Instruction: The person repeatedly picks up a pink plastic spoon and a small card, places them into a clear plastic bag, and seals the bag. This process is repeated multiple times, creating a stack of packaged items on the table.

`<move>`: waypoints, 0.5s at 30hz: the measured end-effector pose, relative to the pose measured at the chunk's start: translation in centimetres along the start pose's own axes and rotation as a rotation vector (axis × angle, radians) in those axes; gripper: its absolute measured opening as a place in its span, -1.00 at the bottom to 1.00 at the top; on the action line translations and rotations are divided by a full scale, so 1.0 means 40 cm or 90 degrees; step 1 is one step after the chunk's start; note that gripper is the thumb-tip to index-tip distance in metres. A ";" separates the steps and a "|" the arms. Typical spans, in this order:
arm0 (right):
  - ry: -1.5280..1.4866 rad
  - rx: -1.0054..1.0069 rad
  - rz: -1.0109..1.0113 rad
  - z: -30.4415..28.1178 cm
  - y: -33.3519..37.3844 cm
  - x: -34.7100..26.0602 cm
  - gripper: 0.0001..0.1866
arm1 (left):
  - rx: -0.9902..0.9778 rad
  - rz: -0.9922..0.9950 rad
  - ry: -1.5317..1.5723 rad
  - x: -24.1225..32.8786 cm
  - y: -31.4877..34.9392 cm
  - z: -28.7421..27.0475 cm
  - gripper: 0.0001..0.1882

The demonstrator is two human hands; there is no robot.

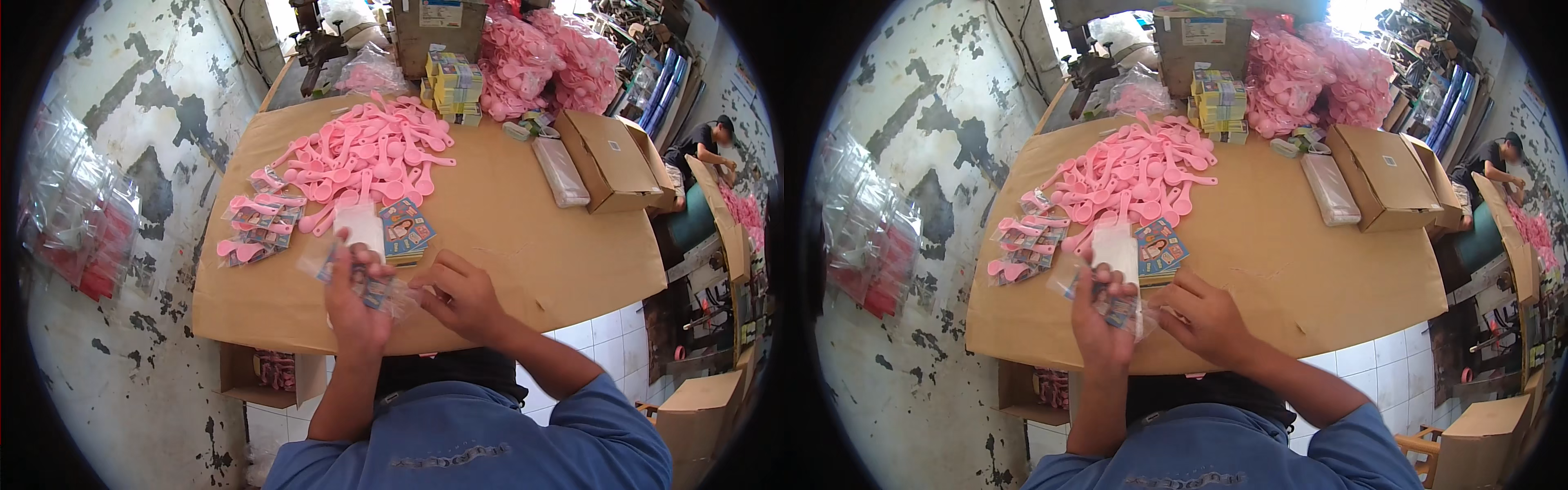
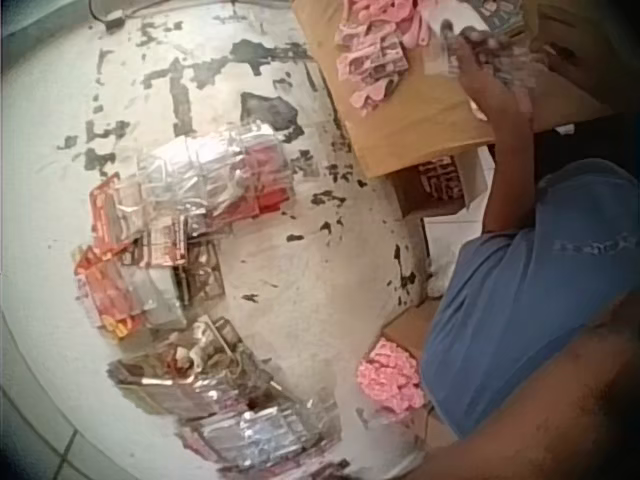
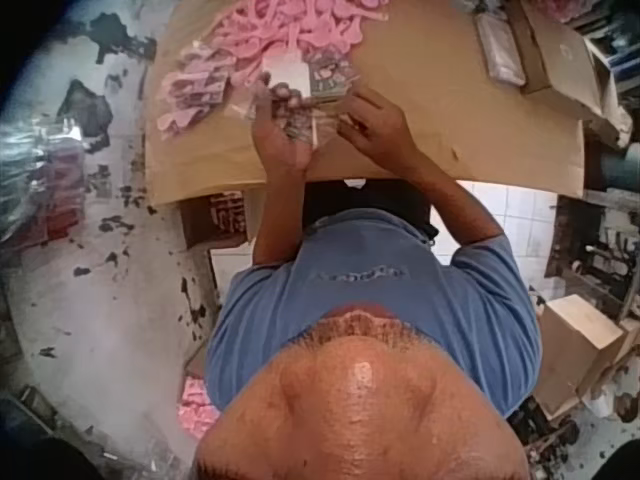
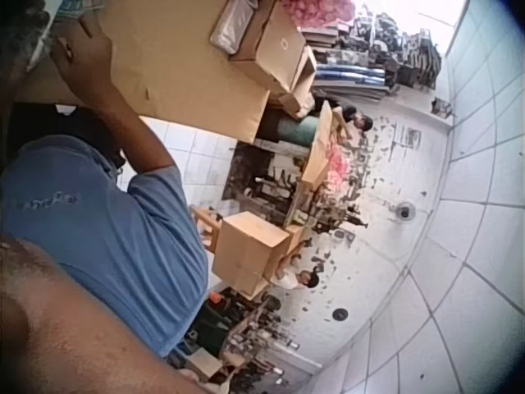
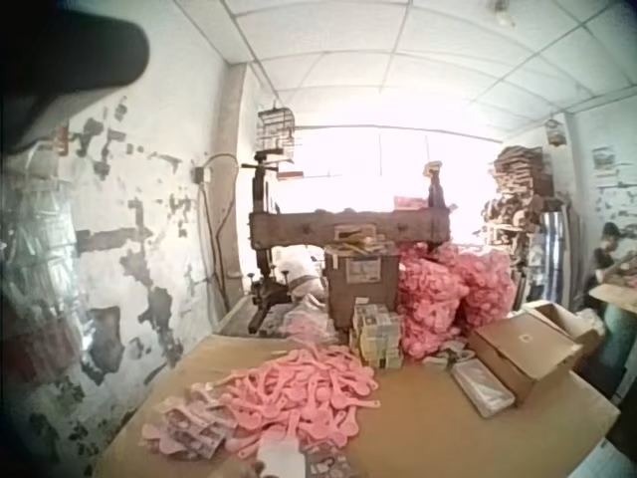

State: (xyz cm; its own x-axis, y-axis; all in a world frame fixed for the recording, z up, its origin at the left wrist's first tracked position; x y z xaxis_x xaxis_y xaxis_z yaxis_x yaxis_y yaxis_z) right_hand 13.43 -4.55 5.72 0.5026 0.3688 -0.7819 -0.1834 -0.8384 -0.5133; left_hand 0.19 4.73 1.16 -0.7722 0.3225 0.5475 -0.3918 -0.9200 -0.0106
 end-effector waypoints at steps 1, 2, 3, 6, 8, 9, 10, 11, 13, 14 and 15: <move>0.025 -0.034 -0.039 -0.012 -0.022 -0.003 -0.86 | 0.037 0.034 0.043 0.026 -0.016 -0.035 -0.66; 0.049 -0.069 -0.078 -0.025 -0.049 -0.002 -0.86 | 0.074 0.070 0.085 0.055 -0.029 -0.065 -0.68; 0.052 -0.041 -0.044 -0.056 -0.093 0.034 -0.86 | 0.108 0.119 0.064 0.090 -0.034 -0.083 -0.73; 0.180 -0.037 0.016 -0.126 -0.264 0.196 -0.81 | 0.128 0.157 0.080 0.137 -0.016 -0.093 -0.72; 0.357 0.008 -0.006 -0.163 -0.324 0.332 -0.79 | 0.104 0.146 0.066 0.125 -0.001 -0.075 -0.72; 0.357 0.011 -0.009 -0.170 -0.332 0.394 -0.79 | 0.084 0.139 0.053 0.115 0.003 -0.064 -0.71; 0.420 -0.011 0.001 -0.172 -0.340 0.453 -0.80 | 0.080 0.140 0.053 0.106 0.009 -0.059 -0.71; 0.480 -0.037 0.009 -0.164 -0.348 0.470 -0.80 | 0.069 0.144 0.027 0.101 0.020 -0.056 -0.70; 0.408 -0.040 0.025 -0.155 -0.336 0.481 -0.81 | 0.064 0.151 0.002 0.106 0.029 -0.065 -0.69; 0.338 -0.041 0.046 -0.152 -0.328 0.482 -0.81 | 0.052 0.161 -0.013 0.112 0.032 -0.071 -0.68; 0.337 -0.047 0.048 -0.156 -0.325 0.480 -0.81 | 0.041 0.169 -0.029 0.114 0.036 -0.077 -0.67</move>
State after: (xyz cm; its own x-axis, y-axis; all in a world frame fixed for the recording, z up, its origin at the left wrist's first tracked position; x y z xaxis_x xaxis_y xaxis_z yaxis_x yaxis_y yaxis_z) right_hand 30.75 10.93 -0.42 0.8511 0.0698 -0.5203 -0.1846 -0.8880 -0.4211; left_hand -5.45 5.58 1.06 -0.8194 0.0598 0.5701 -0.1453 -0.9837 -0.1057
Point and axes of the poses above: each hand's wrist, its own y-axis away from the middle knuckle, its own z-axis out of the palm, x = y × z, the point moved 7 cm from there along -y, towards the middle knuckle, and after that the axes turned 7 degrees about -y, right-handed, at the moved point
